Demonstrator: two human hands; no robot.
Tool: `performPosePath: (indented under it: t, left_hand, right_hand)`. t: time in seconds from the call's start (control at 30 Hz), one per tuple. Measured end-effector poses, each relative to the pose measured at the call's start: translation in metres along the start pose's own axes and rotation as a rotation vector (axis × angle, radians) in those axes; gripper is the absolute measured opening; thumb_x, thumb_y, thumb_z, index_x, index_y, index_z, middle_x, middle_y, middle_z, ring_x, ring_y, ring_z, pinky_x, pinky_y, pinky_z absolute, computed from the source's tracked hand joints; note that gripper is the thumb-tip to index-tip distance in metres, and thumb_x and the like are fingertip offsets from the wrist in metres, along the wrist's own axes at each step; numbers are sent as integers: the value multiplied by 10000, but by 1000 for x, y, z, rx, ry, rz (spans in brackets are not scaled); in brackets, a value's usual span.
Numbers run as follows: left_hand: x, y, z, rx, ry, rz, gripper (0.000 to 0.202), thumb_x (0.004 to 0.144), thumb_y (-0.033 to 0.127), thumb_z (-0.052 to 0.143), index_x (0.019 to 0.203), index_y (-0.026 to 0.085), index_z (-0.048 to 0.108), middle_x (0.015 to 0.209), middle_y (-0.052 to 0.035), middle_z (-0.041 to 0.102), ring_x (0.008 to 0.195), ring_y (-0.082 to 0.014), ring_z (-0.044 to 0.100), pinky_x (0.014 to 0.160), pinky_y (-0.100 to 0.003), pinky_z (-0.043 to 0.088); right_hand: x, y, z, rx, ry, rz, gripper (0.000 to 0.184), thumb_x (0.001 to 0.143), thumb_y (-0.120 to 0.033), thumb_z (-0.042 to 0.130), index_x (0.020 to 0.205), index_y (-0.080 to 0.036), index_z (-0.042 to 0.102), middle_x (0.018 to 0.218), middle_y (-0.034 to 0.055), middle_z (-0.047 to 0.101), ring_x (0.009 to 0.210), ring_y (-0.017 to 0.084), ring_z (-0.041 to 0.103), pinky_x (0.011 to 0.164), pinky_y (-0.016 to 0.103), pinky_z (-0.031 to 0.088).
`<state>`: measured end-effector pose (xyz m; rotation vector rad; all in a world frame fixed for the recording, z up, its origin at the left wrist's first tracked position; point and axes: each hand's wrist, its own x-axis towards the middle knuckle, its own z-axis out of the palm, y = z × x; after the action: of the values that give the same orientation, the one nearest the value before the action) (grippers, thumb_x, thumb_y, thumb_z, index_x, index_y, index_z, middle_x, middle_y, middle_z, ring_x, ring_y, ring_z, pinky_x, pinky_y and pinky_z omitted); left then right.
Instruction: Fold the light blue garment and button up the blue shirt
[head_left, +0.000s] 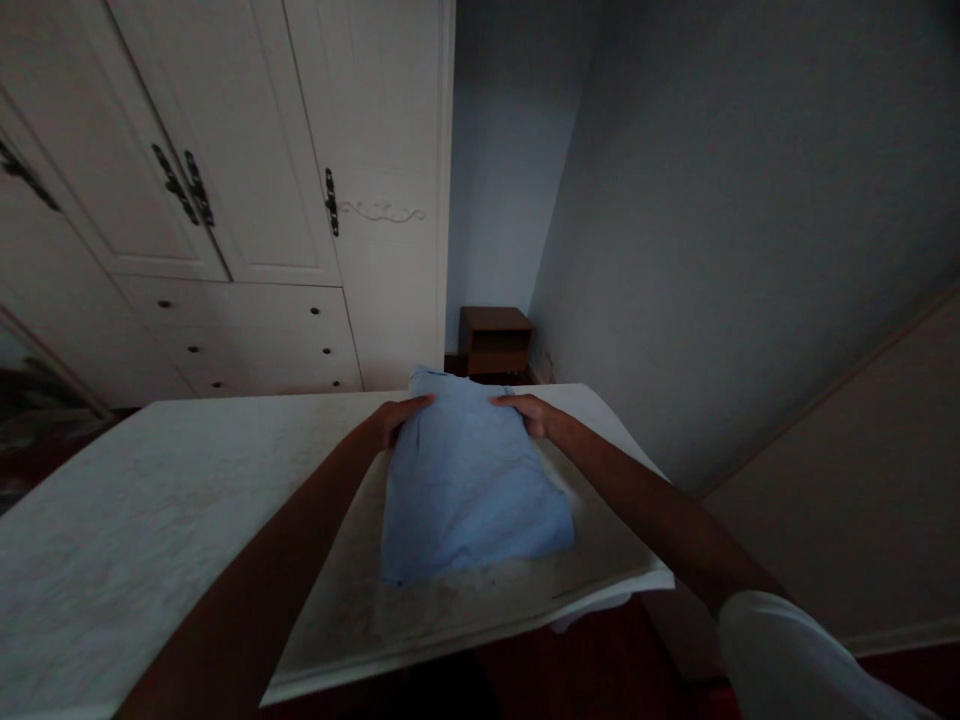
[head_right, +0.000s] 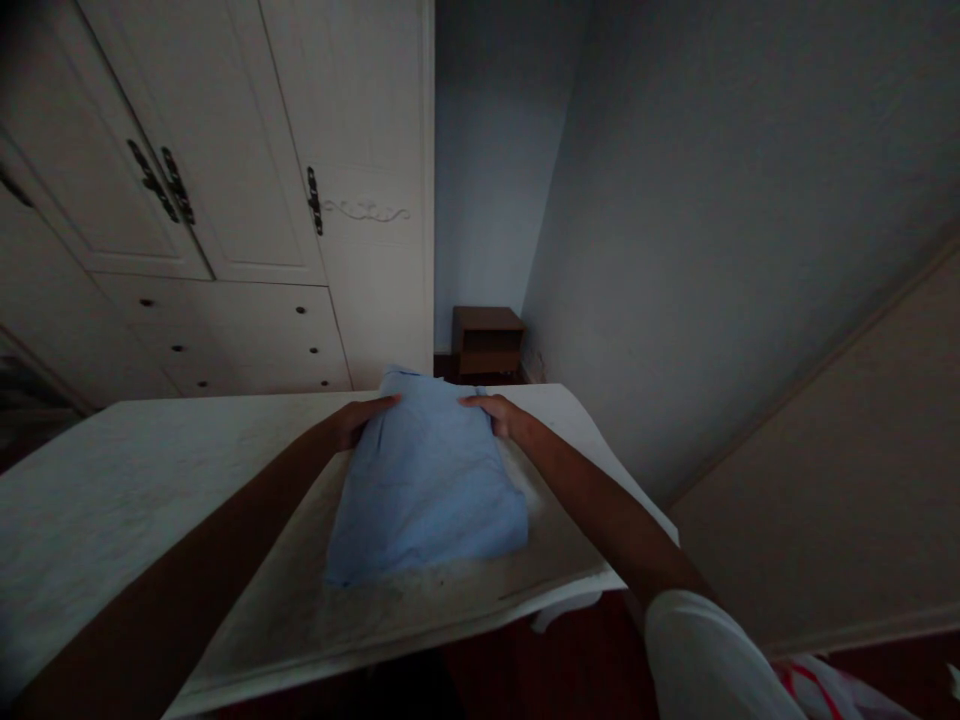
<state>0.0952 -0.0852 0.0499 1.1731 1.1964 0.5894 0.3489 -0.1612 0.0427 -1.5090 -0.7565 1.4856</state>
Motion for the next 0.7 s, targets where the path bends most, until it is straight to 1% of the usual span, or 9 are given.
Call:
performPosePath:
  t: [0.07,0.13,0.23,0.3,0.4,0.5,0.6,0.7]
  left_hand:
    - [4,2,2,-13,-15,-61,437,607,422,809,878,114,657,942,-182,716,819,-291,692,685,-409,590]
    - [8,3,3,-14,4,-97,438,605,383,812,913,112,657,962,-182,715,840,-295,693,697,-409,590]
    - [14,5,6,-5,60,-106,464,588,304,818,968,99,650,965,-185,713,869,-308,688,712,-409,586]
    - [15,7,9,-24,58,-94,450,596,278,807,980,105,650,943,-167,718,867,-304,688,719,-400,585]
    - [13,10,13,-91,-17,-71,367,638,281,775,952,130,661,882,-124,729,830,-285,695,723,-384,586]
    - [11,11,14,-168,-100,-60,341,684,343,752,952,153,662,855,-92,734,804,-256,698,748,-366,584]
    - [11,8,12,-208,-144,-105,383,701,405,739,967,142,654,817,-89,730,746,-245,698,755,-382,584]
    - [12,3,7,-218,-178,-169,395,697,409,733,961,125,656,766,-94,723,679,-248,694,728,-397,589]
  right_hand:
    - [3,-1,-1,18,-12,32,179,770,-192,664,927,-107,649,844,119,733,775,219,701,828,391,556]
    - [8,0,0,32,6,33,216,732,-172,700,932,-108,651,814,106,733,742,219,698,819,403,558]
    - [15,0,2,59,57,-31,309,657,-130,757,948,-119,655,795,79,734,708,205,690,823,393,553]
    - [18,-1,5,84,60,-80,337,642,-120,768,960,-135,659,805,63,737,716,198,691,828,381,552]
    - [18,-4,8,121,19,-104,301,677,-140,754,963,-145,663,816,56,739,749,199,696,834,371,553]
    - [19,-7,8,134,-15,-64,224,737,-165,713,951,-123,663,798,70,738,753,202,700,843,371,554]
    - [20,-9,5,126,-30,0,180,793,-192,665,952,-109,663,796,83,738,748,209,704,855,392,552]
    - [23,-10,2,113,-42,36,180,810,-194,655,966,-104,665,824,91,742,768,206,707,875,386,546]
